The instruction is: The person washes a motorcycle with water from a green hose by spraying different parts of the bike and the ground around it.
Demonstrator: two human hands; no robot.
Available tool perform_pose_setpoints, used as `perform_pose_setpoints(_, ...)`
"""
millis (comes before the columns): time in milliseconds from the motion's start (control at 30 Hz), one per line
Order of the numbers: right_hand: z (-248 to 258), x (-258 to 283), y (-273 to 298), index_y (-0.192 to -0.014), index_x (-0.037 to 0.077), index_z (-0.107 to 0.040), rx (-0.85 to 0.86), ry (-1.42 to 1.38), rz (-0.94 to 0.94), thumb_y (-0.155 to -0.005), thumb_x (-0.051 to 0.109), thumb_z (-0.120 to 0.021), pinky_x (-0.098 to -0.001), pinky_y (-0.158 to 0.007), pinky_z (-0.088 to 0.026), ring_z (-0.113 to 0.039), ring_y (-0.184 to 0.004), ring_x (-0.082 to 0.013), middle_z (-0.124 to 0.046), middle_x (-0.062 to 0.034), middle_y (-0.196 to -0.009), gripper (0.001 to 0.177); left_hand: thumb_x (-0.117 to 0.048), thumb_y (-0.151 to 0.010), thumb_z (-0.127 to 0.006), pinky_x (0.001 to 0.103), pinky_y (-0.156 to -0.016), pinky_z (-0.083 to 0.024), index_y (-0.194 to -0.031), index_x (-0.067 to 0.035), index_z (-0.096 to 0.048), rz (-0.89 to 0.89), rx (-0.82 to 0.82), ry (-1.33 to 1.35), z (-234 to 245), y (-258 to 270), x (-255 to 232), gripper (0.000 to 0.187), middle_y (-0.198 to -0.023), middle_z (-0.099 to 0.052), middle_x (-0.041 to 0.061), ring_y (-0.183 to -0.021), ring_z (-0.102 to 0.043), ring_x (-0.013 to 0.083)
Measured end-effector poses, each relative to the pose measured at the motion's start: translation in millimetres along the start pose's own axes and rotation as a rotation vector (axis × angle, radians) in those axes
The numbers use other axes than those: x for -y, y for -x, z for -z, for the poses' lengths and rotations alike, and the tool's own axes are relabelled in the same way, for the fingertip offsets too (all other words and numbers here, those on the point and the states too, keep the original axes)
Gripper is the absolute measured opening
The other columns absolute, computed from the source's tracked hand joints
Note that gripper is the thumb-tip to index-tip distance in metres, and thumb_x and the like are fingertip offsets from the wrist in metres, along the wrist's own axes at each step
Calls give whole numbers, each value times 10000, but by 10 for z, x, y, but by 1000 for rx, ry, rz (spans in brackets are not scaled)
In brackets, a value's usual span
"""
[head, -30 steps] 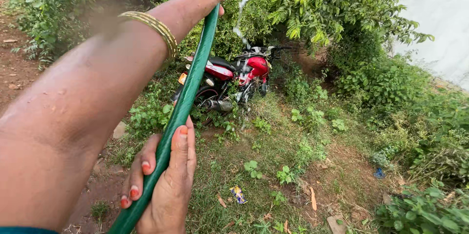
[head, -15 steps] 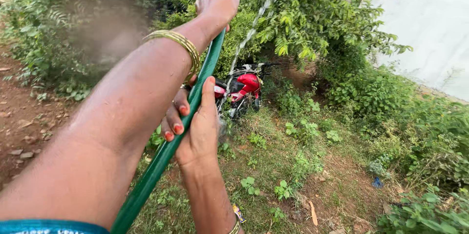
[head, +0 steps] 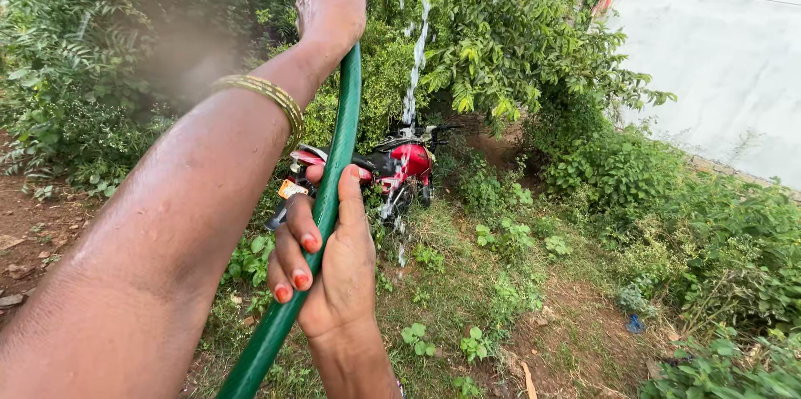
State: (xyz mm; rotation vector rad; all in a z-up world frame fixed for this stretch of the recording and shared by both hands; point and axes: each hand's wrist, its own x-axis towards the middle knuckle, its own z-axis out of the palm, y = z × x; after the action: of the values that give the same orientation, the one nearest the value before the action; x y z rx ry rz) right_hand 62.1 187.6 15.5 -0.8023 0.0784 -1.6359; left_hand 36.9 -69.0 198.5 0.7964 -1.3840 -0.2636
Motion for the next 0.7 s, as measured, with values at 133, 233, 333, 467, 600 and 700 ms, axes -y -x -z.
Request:
perform_pose_setpoints(133, 12, -36, 1, -1125, 119, -542, 10, -22, -32, -1138, 522, -350, -269, -275, -383, -354, -324, -111, -369, 8, -574, 447, -413, -964, -597, 512, -844, -543, -979, -119, -652, 106, -11, -60, 85, -19, 50, 300, -1006, -742, 141, -965, -708, 366)
perform_pose_setpoints(233, 33, -53, -18, -1119, 122, -541, 2, -38, -44, -1140, 518, -356, -275, -276, -383, -354, -325, -116, -369, 5, -573, 438, -425, -936, -610, 529, -839, -530, -985, -134, -682, 154, -65, -117, 149, -3, 60, 304, -1026, -716, 136, -991, -686, 377)
perform_pose_setpoints(333, 62, -65, -8, -1126, 123, -542, 21, -58, -62, -1150, 512, -353, -276, -286, -388, -355, -332, -119, -374, 2, -583, 432, -407, -974, -585, 513, -871, -553, -1051, -101, -689, 154, -37, -137, 203, 35, 125, 332, -1054, -729, 161, -1015, -704, 378)
perform_pose_setpoints(467, 71, -59, 17, -1134, 120, -546, 25, -47, -61, -1158, 509, -349, -278, -300, -397, -358, -343, -119, -377, 0, -590, 437, -395, -957, -600, 506, -880, -549, -1098, -77, -700, 200, -14, -201, 217, 62, 178, 361, -1092, -715, 172, -1041, -692, 381)
perform_pose_setpoints(600, 80, -62, 53, -1143, 127, -554, 15, -52, -74, -1164, 513, -340, -273, -303, -404, -360, -343, -113, -383, 2, -596, 442, -357, -955, -588, 466, -883, -568, -1124, -58, -692, 293, 96, -161, 208, 93, 148, 359, -1092, -730, 159, -1027, -728, 317)
perform_pose_setpoints(700, 95, -68, 59, -1158, 120, -552, 28, -51, -59, -1179, 514, -336, -270, -313, -405, -362, -357, -110, -385, 6, -609, 449, -338, -930, -613, 452, -881, -576, -1126, -52, -686, 324, 101, -135, 184, 115, 164, 354, -1101, -729, 161, -1021, -730, 306)
